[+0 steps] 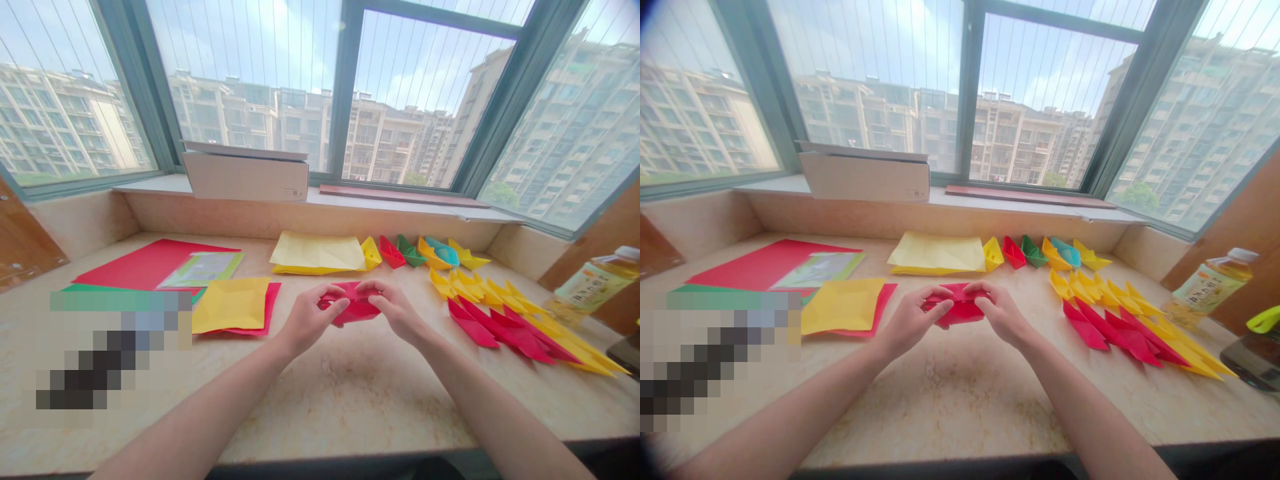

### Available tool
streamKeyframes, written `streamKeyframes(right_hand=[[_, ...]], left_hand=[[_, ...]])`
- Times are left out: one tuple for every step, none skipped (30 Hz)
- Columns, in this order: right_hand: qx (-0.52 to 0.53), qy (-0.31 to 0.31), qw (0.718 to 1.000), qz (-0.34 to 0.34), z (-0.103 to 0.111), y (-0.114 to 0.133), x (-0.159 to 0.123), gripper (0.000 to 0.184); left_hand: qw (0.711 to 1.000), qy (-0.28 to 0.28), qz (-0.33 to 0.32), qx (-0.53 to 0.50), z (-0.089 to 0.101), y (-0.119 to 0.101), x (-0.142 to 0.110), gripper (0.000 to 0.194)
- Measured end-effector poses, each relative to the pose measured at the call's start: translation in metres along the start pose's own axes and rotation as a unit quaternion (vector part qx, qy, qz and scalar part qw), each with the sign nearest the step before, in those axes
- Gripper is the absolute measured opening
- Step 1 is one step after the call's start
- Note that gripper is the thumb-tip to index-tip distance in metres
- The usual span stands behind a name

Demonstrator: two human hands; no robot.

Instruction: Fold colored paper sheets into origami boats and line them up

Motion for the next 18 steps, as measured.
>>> streamKeyframes(right_hand=[[0.011,0.008,1.0,-0.006,0.001,0.001,0.0,0.022],[0.024,0.017,0.999,-0.012,0.002,0.001,0.0,0.025],[0.038,0.033,0.999,-0.018,0.001,0.001,0.0,0.029],[0.052,0.055,0.997,-0.023,0.001,0.0,0.0,0.034],[0.065,0.077,0.995,-0.028,0.0,0.0,0.0,0.039],[0.073,0.092,0.993,-0.033,-0.002,-0.001,0.0,0.045],[0.074,0.096,0.992,-0.04,-0.003,-0.001,0.001,0.049],[0.068,0.085,0.993,-0.046,-0.003,-0.002,0.001,0.05],[0.058,0.064,0.995,-0.052,-0.003,-0.004,0.002,0.049],[0.048,0.037,0.997,-0.055,-0.003,-0.005,0.003,0.044],[0.04,0.016,0.998,-0.055,-0.003,-0.006,0.003,0.039],[0.036,0.002,0.998,-0.05,-0.003,-0.007,0.004,0.035],[0.036,-0.006,0.998,-0.042,-0.002,-0.008,0.005,0.031],[0.038,-0.009,0.999,-0.032,-0.002,-0.009,0.006,0.027],[0.043,-0.012,0.999,-0.022,-0.002,-0.009,0.006,0.025],[0.048,-0.016,0.999,-0.012,-0.002,-0.01,0.006,0.024],[0.055,-0.018,0.998,-0.004,-0.002,-0.01,0.006,0.024],[0.063,-0.019,0.998,0.0,-0.002,-0.009,0.006,0.027]], left_hand=[[1.0,-0.002,0.001,-0.001,0.0,0.001,0.001,0.038],[1.0,-0.007,-0.001,0.004,0.001,0.002,0.001,0.039],[1.0,-0.014,-0.004,0.015,0.002,0.002,0.002,0.039],[0.999,-0.024,-0.009,0.032,0.003,0.003,0.003,0.039],[0.998,-0.037,-0.014,0.053,0.004,0.003,0.003,0.038],[0.996,-0.05,-0.019,0.074,0.005,0.002,0.003,0.037],[0.994,-0.061,-0.024,0.091,0.006,0.002,0.004,0.036],[0.992,-0.07,-0.027,0.1,0.006,0.002,0.004,0.034],[0.992,-0.072,-0.028,0.1,0.006,0.002,0.003,0.031],[0.993,-0.069,-0.026,0.089,0.005,0.002,0.003,0.027],[0.996,-0.061,-0.022,0.069,0.004,0.003,0.002,0.025],[0.997,-0.051,-0.017,0.047,0.003,0.003,0.002,0.024],[0.999,-0.042,-0.011,0.026,0.002,0.003,0.001,0.026],[0.999,-0.035,-0.008,0.01,0.001,0.003,0.001,0.029],[1.0,-0.031,-0.005,-0.001,0.0,0.003,0.001,0.033],[1.0,-0.028,-0.003,-0.007,0.0,0.002,0.001,0.036],[1.0,-0.025,0.001,-0.013,0.001,0.001,0.001,0.038],[1.0,-0.019,0.008,-0.019,0.001,0.001,0.001,0.038]])
Point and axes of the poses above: each hand's wrist, its own x-axis towards the middle knuckle, its own z-axis out of the back of the hand, y = z × x, the point moved 2 cm from there along x, towards the middle knuckle, and after that the axes turned 7 degrees about -z, right-handed, at the moved point
